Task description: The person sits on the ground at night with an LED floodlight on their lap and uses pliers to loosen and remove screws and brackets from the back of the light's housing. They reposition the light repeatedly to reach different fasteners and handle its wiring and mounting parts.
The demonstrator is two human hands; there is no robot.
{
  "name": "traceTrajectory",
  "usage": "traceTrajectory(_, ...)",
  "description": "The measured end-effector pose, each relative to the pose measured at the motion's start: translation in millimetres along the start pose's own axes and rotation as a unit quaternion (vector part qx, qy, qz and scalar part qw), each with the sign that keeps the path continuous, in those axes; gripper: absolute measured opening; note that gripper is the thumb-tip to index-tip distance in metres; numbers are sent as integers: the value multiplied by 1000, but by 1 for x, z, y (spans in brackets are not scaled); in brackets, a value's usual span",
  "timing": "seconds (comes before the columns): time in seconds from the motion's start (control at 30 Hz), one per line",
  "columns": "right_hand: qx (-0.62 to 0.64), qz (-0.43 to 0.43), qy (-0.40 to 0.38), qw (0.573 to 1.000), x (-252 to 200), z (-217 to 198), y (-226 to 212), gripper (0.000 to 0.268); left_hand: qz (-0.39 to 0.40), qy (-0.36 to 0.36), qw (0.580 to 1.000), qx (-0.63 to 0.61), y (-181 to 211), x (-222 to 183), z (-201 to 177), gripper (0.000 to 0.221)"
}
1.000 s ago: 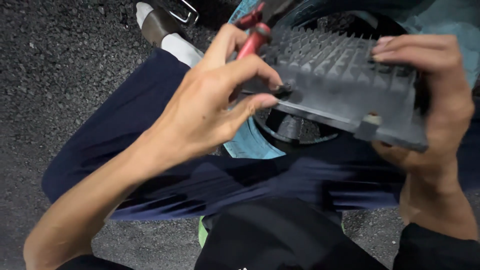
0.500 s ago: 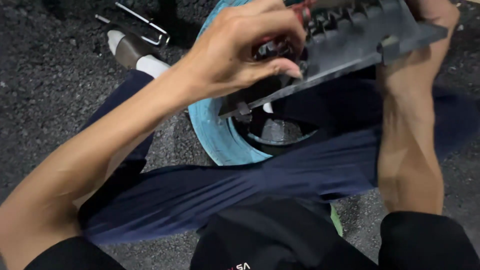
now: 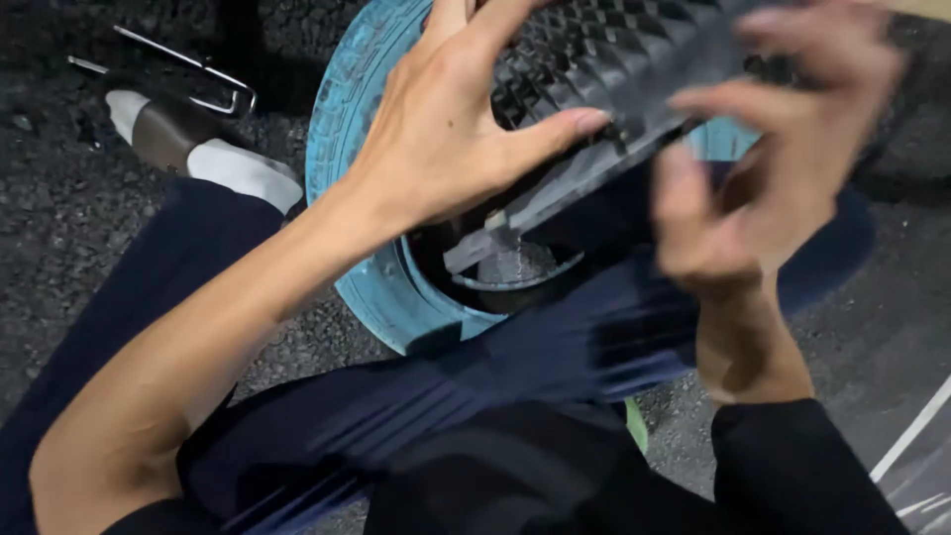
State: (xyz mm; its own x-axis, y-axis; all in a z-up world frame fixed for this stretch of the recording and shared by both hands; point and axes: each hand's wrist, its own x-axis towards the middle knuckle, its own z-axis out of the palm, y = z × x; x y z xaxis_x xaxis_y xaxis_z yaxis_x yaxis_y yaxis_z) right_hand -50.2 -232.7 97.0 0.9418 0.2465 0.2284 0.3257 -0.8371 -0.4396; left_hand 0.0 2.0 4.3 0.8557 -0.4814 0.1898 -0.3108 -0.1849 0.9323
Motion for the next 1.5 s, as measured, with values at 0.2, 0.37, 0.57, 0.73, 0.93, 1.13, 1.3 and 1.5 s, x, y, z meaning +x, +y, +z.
traceTrajectory(0.2,69,104,-72,989,14,-6,-25,13,11,18,1000,23,-8,-11,5,80)
traceTrajectory(0.37,95,147,-60,983,4,-6,-20,7,-57,11,998,5,10,-10,6,83)
traceTrajectory(0.57,120,149,-44,980,1,-3,-20,8,12,110,994,9,12,-9,5,56)
traceTrajectory(0.73,115,147,-51,981,2,-4,-20,10,-174,95,961,-195,12,-2,-27,24)
traceTrajectory(0.93,94,146,-66,983,2,-7,-19,13,-323,93,865,-374,6,1,-61,11)
traceTrajectory(1.13,54,97,-94,989,2,-11,-7,18,-124,5,882,-454,-5,-11,-71,19)
traceTrajectory(1.3,41,42,-100,993,10,-10,-3,15,-171,-57,752,-634,22,3,-74,69)
traceTrajectory(1.5,100,29,-40,994,7,-3,10,16,-20,-143,953,-267,19,-1,-87,53)
